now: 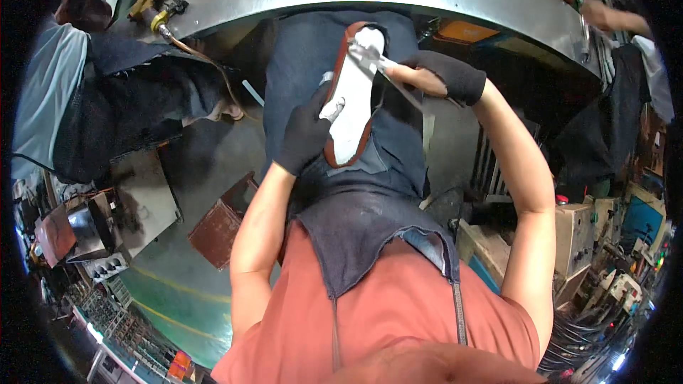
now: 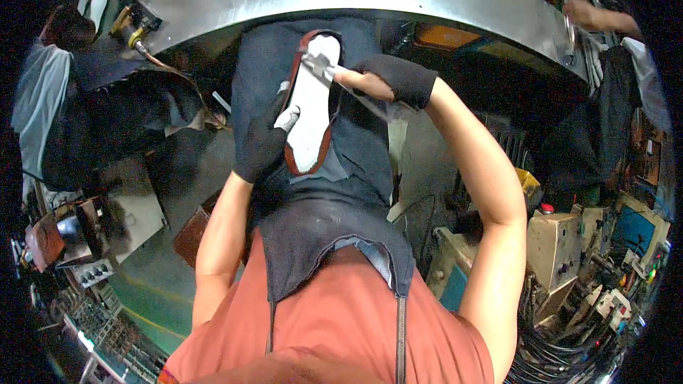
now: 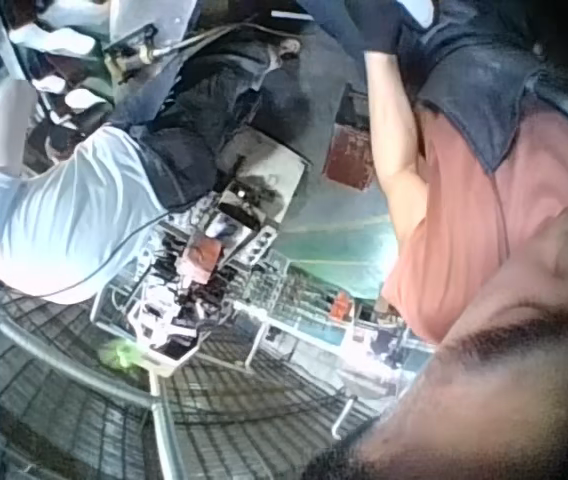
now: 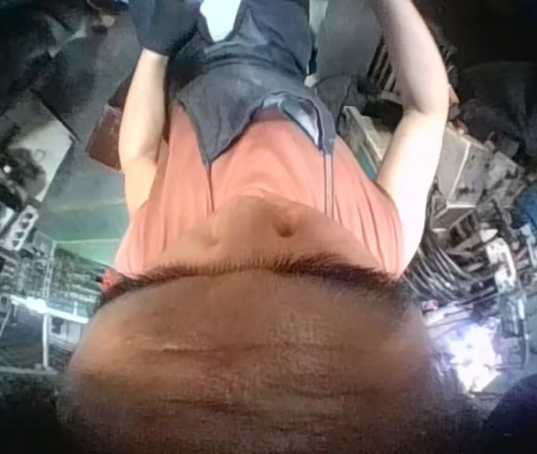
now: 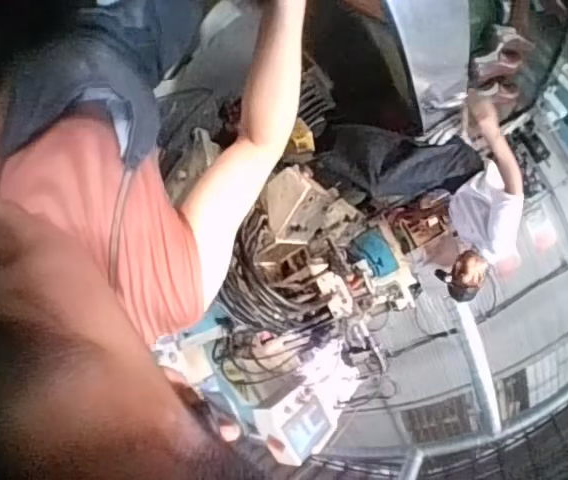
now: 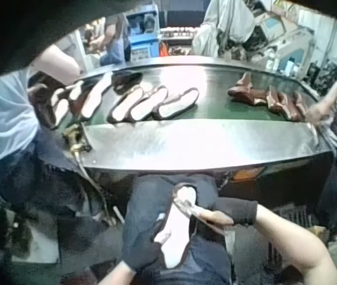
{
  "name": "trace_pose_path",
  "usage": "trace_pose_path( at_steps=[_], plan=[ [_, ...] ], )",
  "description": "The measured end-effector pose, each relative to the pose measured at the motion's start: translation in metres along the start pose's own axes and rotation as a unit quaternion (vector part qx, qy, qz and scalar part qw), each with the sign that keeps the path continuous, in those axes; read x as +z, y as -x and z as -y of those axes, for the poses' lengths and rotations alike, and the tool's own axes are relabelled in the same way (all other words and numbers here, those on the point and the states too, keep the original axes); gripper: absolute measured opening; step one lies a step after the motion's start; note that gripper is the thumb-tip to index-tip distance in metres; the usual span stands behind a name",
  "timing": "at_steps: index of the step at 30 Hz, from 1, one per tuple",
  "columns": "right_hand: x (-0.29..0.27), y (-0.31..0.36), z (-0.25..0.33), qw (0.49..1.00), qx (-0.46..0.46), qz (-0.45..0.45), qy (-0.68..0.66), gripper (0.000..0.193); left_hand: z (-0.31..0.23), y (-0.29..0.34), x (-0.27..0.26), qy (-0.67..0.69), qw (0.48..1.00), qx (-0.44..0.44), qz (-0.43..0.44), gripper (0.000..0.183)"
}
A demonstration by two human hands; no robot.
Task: The person uses a pair of pliers to trim excess white material from the sole of a brown shoe. They repeatedly pick up shoes from a conveyor belt, hold them on their lap, and scrape the edges of the sole with the tool before placing the shoe back on the belt.
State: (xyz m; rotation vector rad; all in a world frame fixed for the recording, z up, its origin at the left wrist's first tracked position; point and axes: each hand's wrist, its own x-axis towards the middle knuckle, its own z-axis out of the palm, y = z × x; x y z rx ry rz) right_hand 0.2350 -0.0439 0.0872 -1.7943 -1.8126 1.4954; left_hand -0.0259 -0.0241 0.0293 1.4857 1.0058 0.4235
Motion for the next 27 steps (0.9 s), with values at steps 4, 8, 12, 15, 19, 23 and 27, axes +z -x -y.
trace_pose_path(
  at_steps=[4, 8, 12, 15, 19, 23, 27],
  plan=[
    [0.035, -0.002, 0.0, 0.962, -0.057, -0.104, 0.246, 0.05, -0.013, 0.007, 0.011, -0.153, 0.987, 0.054, 0.002, 0.077],
    [0.064, -0.017, -0.035, 0.941, -0.1, -0.248, 0.208, 0.051, 0.009, -0.009, 0.004, -0.173, 0.977, 0.122, 0.022, 0.066],
    [0.056, -0.015, -0.047, 0.967, -0.087, -0.174, 0.166, 0.051, 0.015, -0.043, 0.003, 0.459, 0.879, -0.075, 0.102, 0.044],
    [0.025, 0.0, -0.017, 0.925, 0.215, 0.127, -0.286, 0.058, 0.082, -0.077, 0.026, -0.314, 0.912, 0.219, -0.149, 0.044],
    [-0.021, 0.0, 0.006, 0.962, 0.016, 0.073, 0.262, 0.059, -0.006, -0.069, 0.032, -0.213, 0.973, -0.005, -0.084, 0.047],
    [-0.012, 0.014, 0.079, 0.973, -0.123, -0.092, 0.174, 0.045, 0.032, -0.083, 0.013, -0.14, 0.983, 0.098, -0.073, 0.055],
    [0.06, 0.005, 0.006, 0.957, -0.206, -0.205, -0.019, 0.038, 0.03, -0.041, 0.021, -0.193, 0.965, 0.173, -0.038, 0.08]
  ],
)
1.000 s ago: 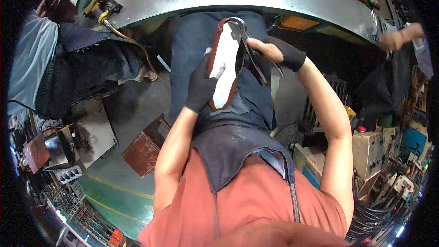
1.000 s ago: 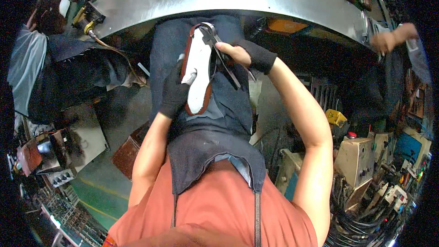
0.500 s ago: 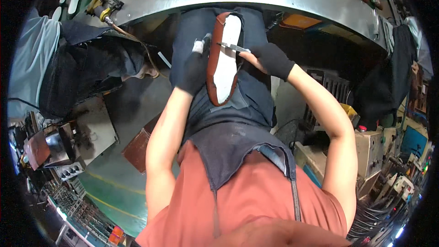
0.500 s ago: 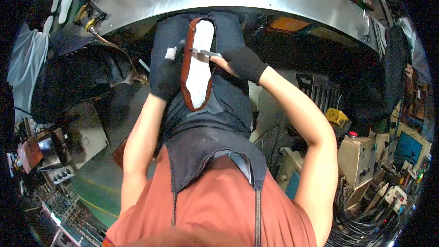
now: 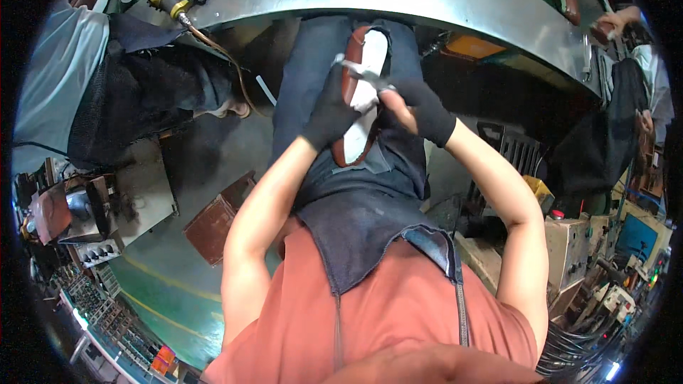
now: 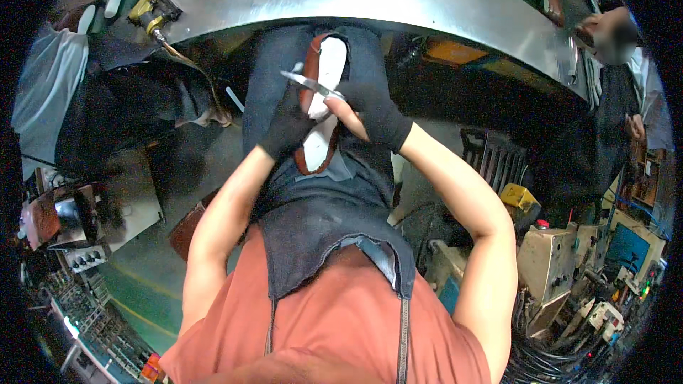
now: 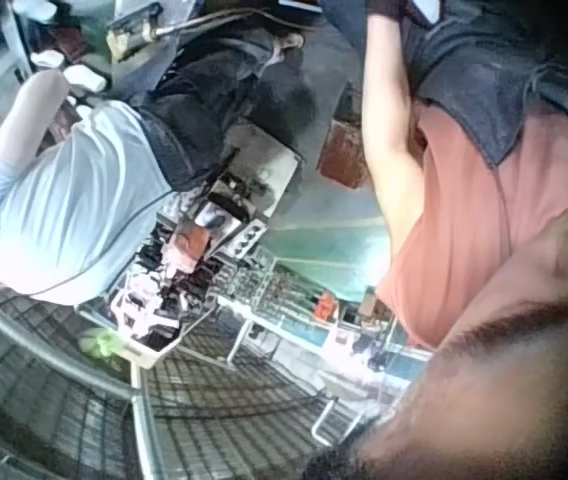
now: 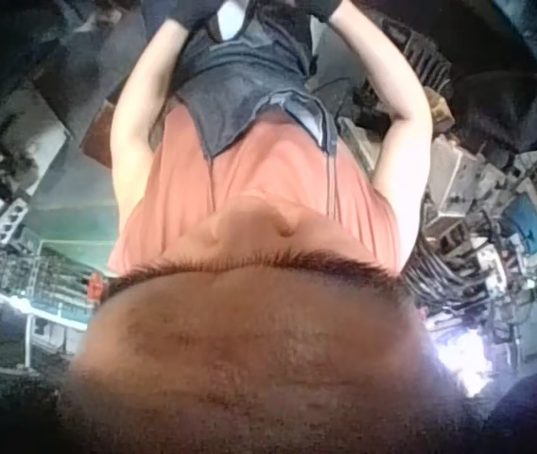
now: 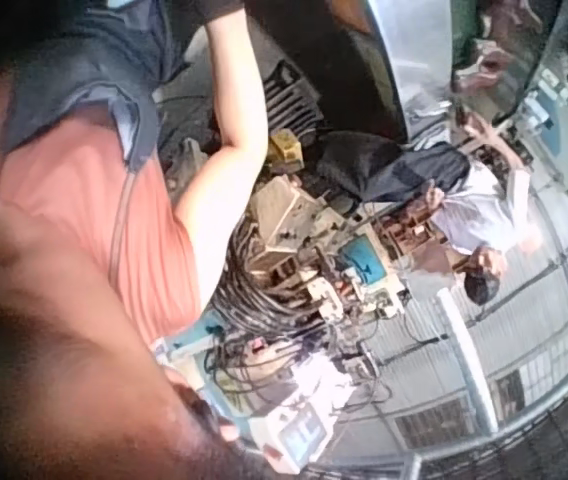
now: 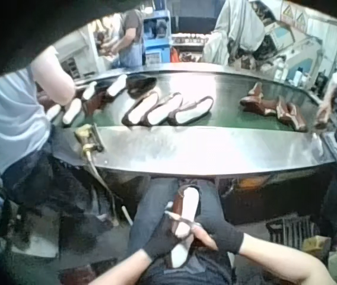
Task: The person uses a pair of pliers to trim excess white material from the sole of a brown shoe. They repeatedly pick up shoes from a conveyor belt, hold them on their lap, and scrape the edges of the sole with the tool before placing the shoe back on the belt.
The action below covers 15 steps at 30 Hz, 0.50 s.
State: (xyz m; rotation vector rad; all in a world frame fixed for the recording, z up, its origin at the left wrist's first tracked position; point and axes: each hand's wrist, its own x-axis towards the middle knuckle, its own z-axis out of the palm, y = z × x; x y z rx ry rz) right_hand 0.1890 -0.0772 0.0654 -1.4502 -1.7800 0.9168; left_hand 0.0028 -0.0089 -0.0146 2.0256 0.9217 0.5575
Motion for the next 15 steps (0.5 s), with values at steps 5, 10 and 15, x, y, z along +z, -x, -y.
trace_pose_path(
  at_steps=[5, 10, 15],
  plan=[
    [0.036, 0.065, -0.026, 0.937, 0.321, 0.075, -0.113, 0.052, -0.005, 0.103, 0.004, 0.518, 0.815, -0.257, -0.031, 0.057],
    [0.027, 0.071, -0.012, 0.867, 0.466, 0.075, -0.16, 0.057, 0.008, 0.078, 0.018, 0.6, 0.739, -0.306, -0.008, 0.04],
    [-0.013, 0.028, 0.033, 0.951, 0.292, 0.096, -0.03, 0.053, 0.035, 0.063, 0.045, 0.286, 0.929, -0.229, -0.052, 0.036]
  ],
)
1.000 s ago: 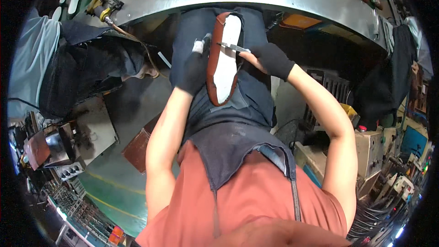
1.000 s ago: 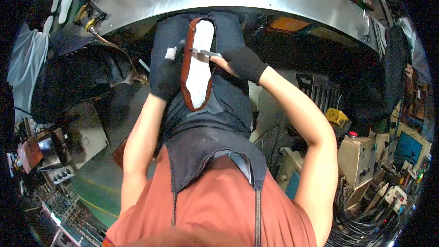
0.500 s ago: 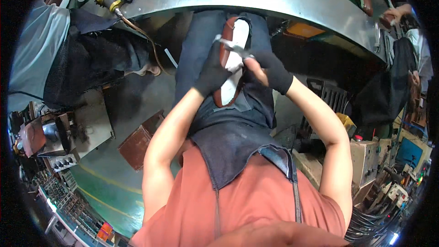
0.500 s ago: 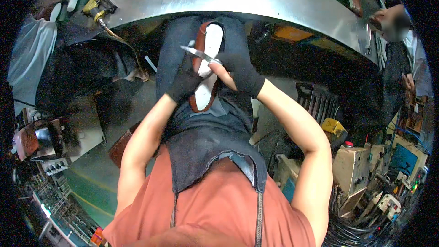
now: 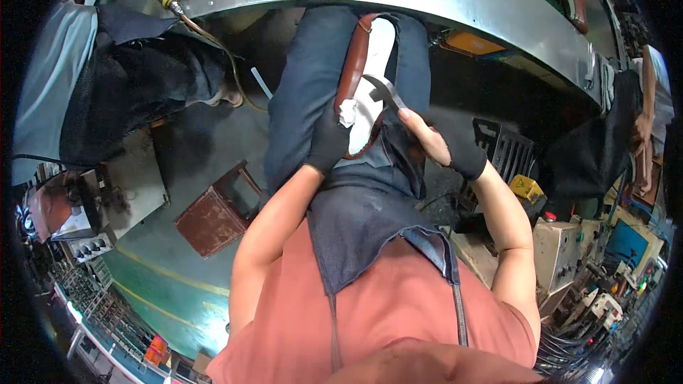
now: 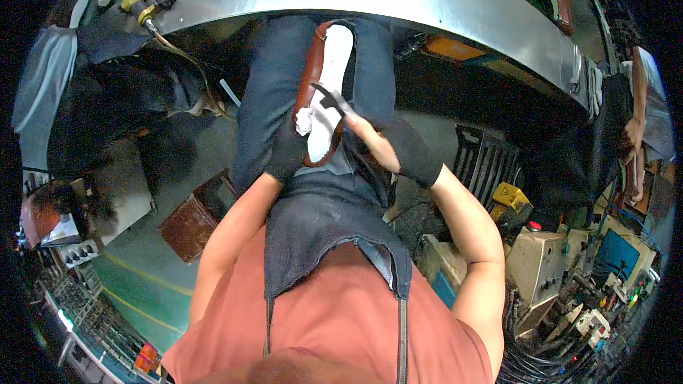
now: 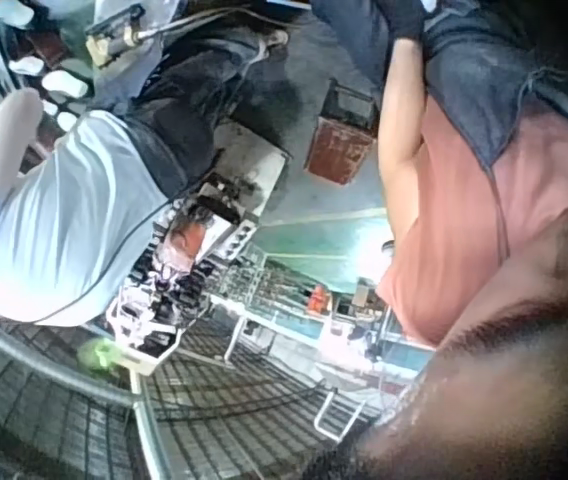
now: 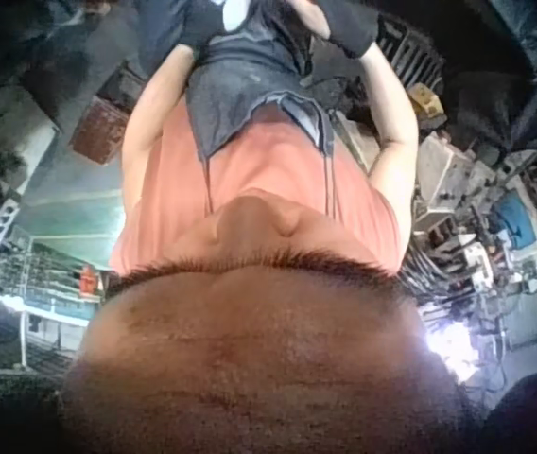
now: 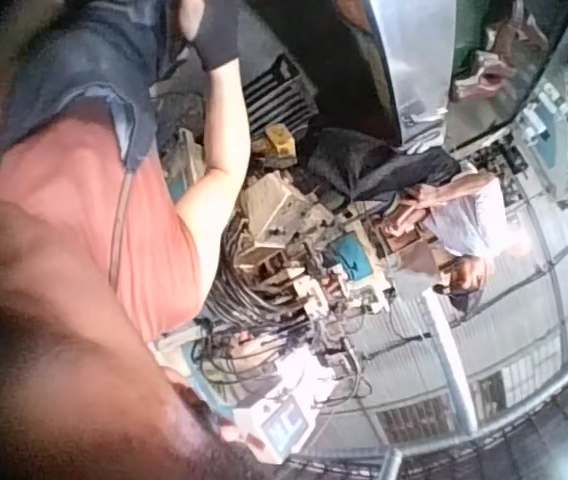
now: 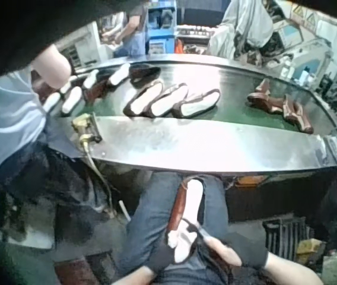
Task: The person uses a pair of pliers to trim excess white material from the sole of a brown shoe. They repeatedly pick up shoes from a conveyor belt, hold them on their lap, and scrape the edges of the sole with the tool before placing the shoe back on the belt.
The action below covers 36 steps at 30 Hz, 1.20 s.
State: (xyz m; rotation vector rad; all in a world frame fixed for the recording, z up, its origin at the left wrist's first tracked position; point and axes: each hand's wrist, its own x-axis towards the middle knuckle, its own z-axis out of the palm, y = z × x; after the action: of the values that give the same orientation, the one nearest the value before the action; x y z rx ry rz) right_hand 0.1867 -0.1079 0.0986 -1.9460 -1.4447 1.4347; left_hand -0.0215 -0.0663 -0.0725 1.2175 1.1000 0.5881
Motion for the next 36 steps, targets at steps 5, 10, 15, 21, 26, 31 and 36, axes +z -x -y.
trace_pose_path(
  at_steps=[5, 10, 15, 21, 26, 31, 36],
  plan=[
    [0.025, -0.013, -0.013, 0.953, -0.279, -0.114, 0.02, 0.038, -0.044, 0.017, -0.007, 0.044, 0.989, -0.044, 0.136, 0.043],
    [0.029, -0.002, -0.039, 0.991, -0.064, 0.051, 0.105, 0.029, -0.049, 0.033, -0.024, 0.124, 0.973, -0.143, 0.131, 0.038],
    [0.03, 0.014, 0.007, 0.961, -0.256, -0.017, 0.103, 0.035, 0.025, 0.021, -0.008, -0.183, 0.974, 0.098, 0.093, 0.049],
    [0.015, 0.009, -0.036, 0.998, -0.013, 0.007, 0.067, 0.041, -0.064, 0.033, -0.037, -0.183, 0.971, 0.132, 0.074, 0.074],
    [-0.012, 0.052, -0.034, 0.968, 0.045, -0.084, -0.233, 0.039, -0.208, 0.034, -0.103, -0.257, 0.947, 0.19, -0.033, 0.05],
    [0.007, 0.04, -0.028, 0.965, 0.041, -0.135, -0.222, 0.042, -0.144, -0.043, -0.03, -0.407, 0.852, 0.325, -0.06, 0.047],
    [0.007, 0.051, -0.057, 0.972, 0.046, -0.063, -0.224, 0.041, -0.058, -0.057, -0.02, -0.148, 0.97, 0.192, -0.02, 0.034]
  ],
)
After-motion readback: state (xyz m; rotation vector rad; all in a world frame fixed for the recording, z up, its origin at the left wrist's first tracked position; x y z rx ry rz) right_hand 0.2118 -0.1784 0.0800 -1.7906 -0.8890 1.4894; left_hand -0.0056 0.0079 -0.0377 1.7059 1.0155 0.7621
